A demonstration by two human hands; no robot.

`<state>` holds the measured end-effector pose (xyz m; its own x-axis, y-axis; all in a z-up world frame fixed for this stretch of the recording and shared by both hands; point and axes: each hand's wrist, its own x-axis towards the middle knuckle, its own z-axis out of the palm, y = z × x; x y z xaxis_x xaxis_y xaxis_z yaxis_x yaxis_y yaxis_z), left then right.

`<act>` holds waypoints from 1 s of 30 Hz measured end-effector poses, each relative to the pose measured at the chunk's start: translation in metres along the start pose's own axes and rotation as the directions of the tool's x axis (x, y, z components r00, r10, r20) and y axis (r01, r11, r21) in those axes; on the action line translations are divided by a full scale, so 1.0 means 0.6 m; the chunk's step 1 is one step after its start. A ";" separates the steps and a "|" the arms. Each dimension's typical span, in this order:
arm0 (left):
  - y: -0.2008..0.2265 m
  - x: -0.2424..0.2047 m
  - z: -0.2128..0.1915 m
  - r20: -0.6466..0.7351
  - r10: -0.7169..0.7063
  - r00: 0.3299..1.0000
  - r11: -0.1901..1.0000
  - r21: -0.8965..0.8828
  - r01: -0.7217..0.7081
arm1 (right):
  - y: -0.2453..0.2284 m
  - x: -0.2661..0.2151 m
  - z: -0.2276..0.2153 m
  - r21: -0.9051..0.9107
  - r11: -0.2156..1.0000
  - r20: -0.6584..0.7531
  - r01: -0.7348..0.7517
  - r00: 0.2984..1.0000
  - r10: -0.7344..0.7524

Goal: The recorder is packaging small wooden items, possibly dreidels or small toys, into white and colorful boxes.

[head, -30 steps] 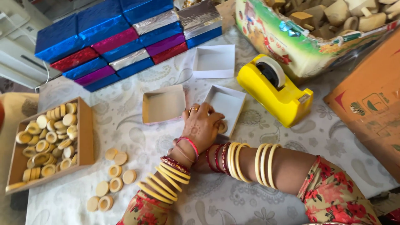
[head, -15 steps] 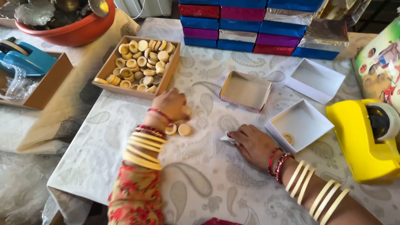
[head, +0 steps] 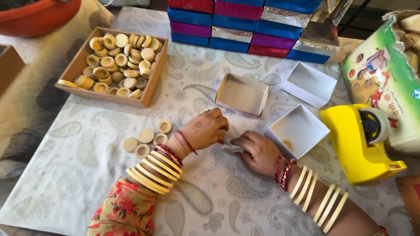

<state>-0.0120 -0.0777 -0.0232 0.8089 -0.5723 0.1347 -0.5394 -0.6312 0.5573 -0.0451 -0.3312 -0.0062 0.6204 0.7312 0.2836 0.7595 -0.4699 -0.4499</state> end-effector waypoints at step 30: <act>-0.002 0.009 0.074 -0.253 0.037 0.967 0.964 -0.246 -0.101 | -0.011 0.007 -0.010 0.000 0.999 -0.063 -0.044 0.997 0.044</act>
<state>-0.0174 -0.1033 -0.0592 0.8213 -0.4444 0.3576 -0.5440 -0.4218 0.7253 -0.0463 -0.3281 0.0028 0.6645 0.6772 0.3159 0.7311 -0.5017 -0.4623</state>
